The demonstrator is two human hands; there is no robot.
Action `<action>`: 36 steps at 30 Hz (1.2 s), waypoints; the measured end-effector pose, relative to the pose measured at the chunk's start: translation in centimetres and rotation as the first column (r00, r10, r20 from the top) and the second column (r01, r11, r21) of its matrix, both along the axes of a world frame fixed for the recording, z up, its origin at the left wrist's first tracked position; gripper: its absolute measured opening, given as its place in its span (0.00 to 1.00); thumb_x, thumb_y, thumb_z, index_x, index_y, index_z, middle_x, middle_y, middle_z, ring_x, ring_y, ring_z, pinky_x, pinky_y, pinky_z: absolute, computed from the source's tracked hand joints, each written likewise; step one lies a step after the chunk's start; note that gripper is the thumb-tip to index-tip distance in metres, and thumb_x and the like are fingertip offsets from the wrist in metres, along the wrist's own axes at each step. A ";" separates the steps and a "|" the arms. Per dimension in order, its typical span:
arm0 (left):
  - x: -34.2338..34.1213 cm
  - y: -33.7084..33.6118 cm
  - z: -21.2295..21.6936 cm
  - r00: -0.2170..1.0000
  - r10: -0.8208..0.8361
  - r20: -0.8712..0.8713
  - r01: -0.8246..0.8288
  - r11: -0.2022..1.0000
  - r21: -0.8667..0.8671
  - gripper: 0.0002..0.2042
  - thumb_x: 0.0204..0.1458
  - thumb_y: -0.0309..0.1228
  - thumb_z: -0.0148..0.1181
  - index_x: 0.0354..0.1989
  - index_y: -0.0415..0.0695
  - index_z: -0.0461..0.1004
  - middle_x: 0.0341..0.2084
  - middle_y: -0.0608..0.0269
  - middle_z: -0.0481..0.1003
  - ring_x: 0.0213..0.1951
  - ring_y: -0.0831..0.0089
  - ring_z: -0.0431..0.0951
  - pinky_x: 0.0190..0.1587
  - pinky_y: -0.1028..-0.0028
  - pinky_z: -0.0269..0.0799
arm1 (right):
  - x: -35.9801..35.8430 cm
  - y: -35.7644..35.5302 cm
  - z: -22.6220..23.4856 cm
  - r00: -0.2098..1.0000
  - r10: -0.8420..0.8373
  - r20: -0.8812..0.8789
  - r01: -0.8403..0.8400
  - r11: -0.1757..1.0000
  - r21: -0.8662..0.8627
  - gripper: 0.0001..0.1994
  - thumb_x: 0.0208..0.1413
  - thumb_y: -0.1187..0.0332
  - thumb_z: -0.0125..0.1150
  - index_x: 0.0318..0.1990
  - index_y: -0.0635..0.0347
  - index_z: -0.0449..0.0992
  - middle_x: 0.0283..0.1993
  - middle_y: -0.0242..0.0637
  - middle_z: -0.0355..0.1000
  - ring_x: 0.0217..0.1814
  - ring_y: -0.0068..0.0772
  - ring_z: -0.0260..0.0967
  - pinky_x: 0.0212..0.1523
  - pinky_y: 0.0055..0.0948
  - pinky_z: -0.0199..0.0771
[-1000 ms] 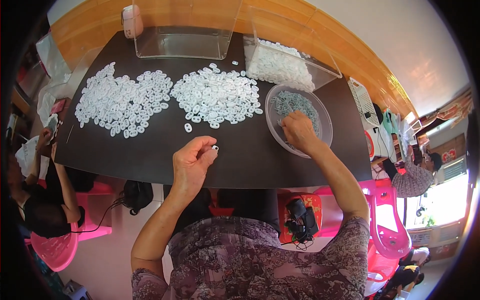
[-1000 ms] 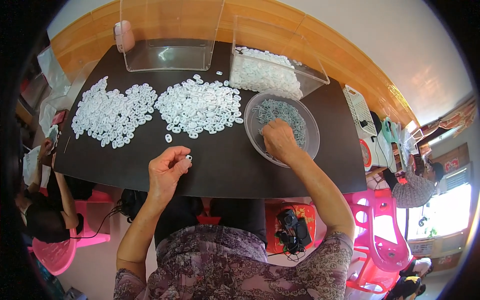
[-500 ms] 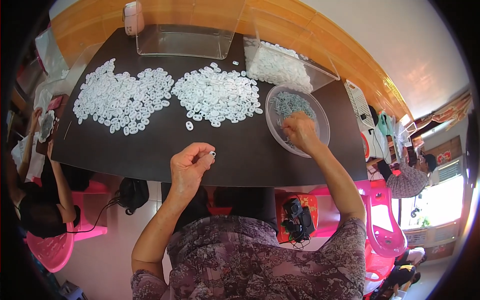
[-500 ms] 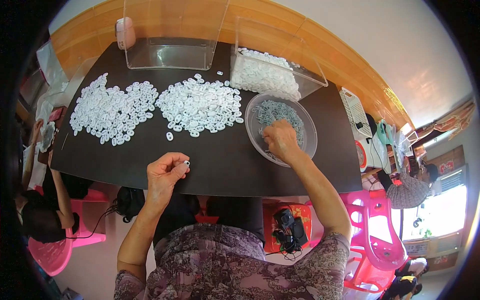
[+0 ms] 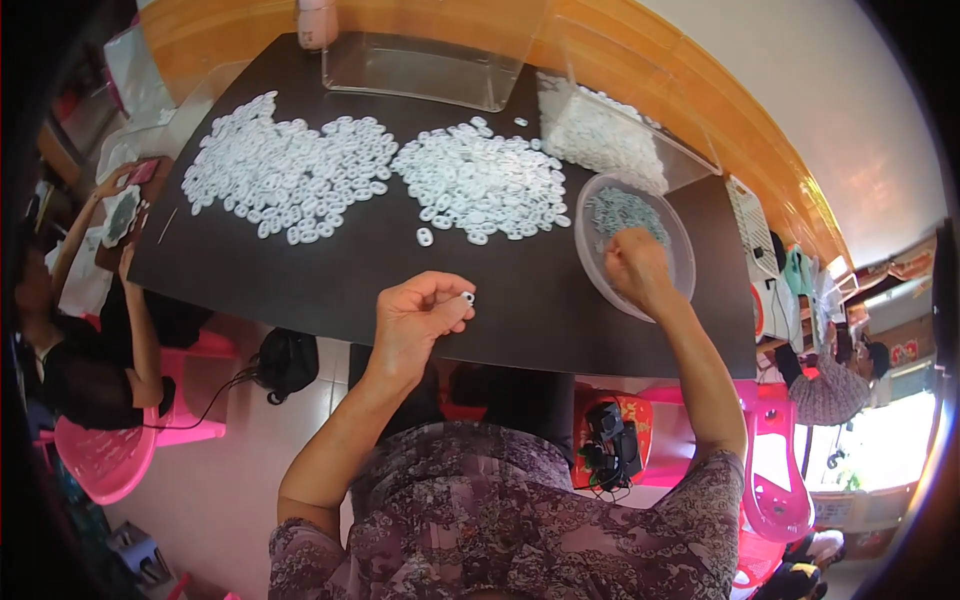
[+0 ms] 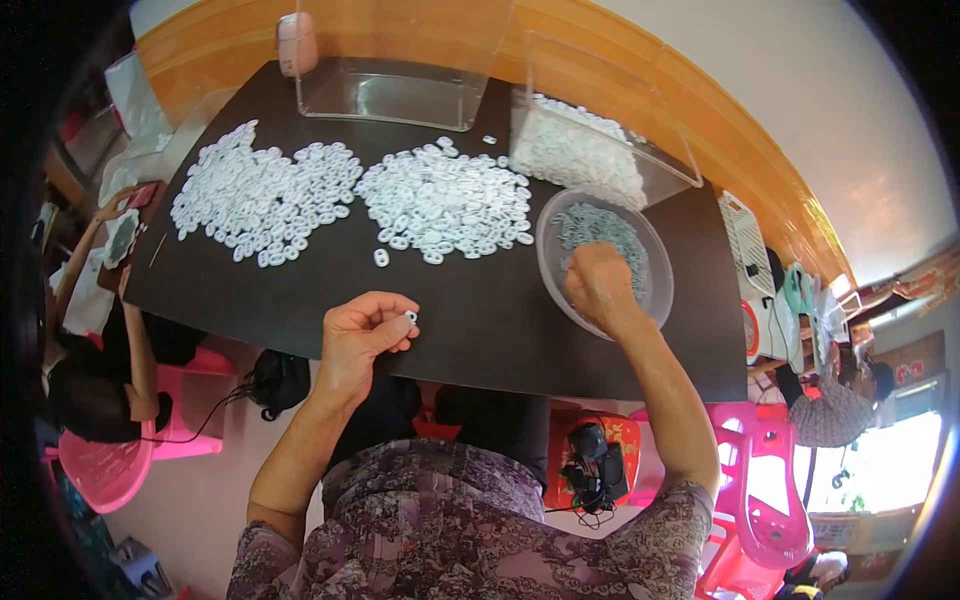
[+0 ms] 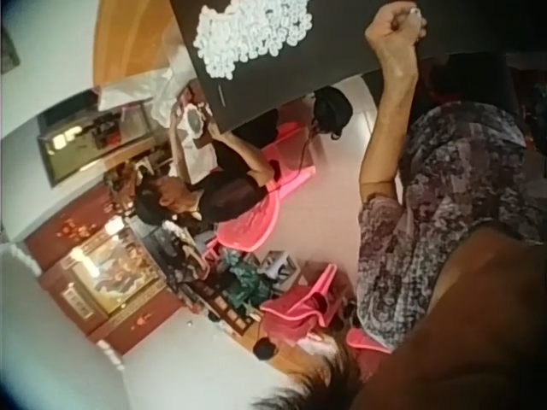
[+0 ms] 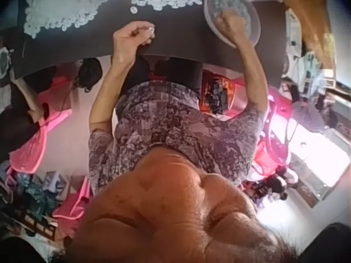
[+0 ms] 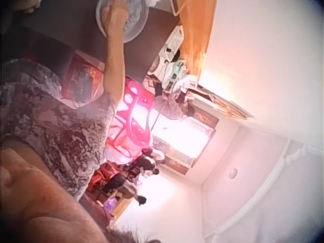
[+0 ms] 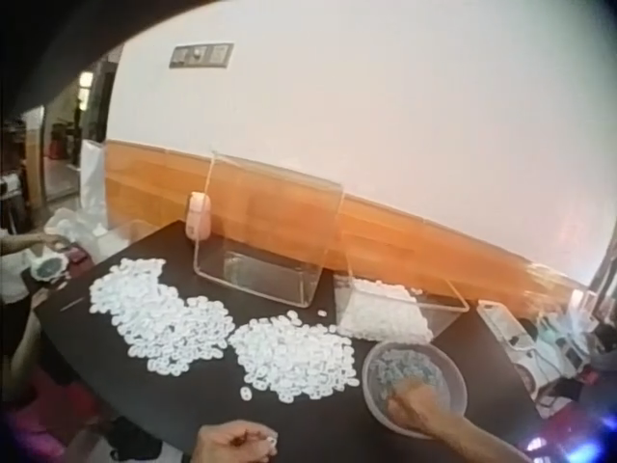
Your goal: Assembling small plastic components by inserting metal pins into them at a workshop table.
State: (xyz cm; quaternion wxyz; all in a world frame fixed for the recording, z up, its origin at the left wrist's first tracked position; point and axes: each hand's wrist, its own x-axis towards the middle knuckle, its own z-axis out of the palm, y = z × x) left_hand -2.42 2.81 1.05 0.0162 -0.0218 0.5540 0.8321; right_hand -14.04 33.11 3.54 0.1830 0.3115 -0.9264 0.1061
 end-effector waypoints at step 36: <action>2.7 0.0 0.0 0.996 0.012 0.094 -0.027 0.988 0.155 0.04 0.56 0.27 0.54 0.35 0.38 0.71 0.25 0.66 0.73 0.25 0.84 0.69 0.28 0.85 0.66 | 8.0 -14.5 1.5 0.590 0.475 0.653 0.141 0.736 -0.662 0.07 0.48 0.78 0.62 0.35 0.65 0.73 0.33 0.29 0.70 0.35 0.16 0.66 0.38 0.19 0.68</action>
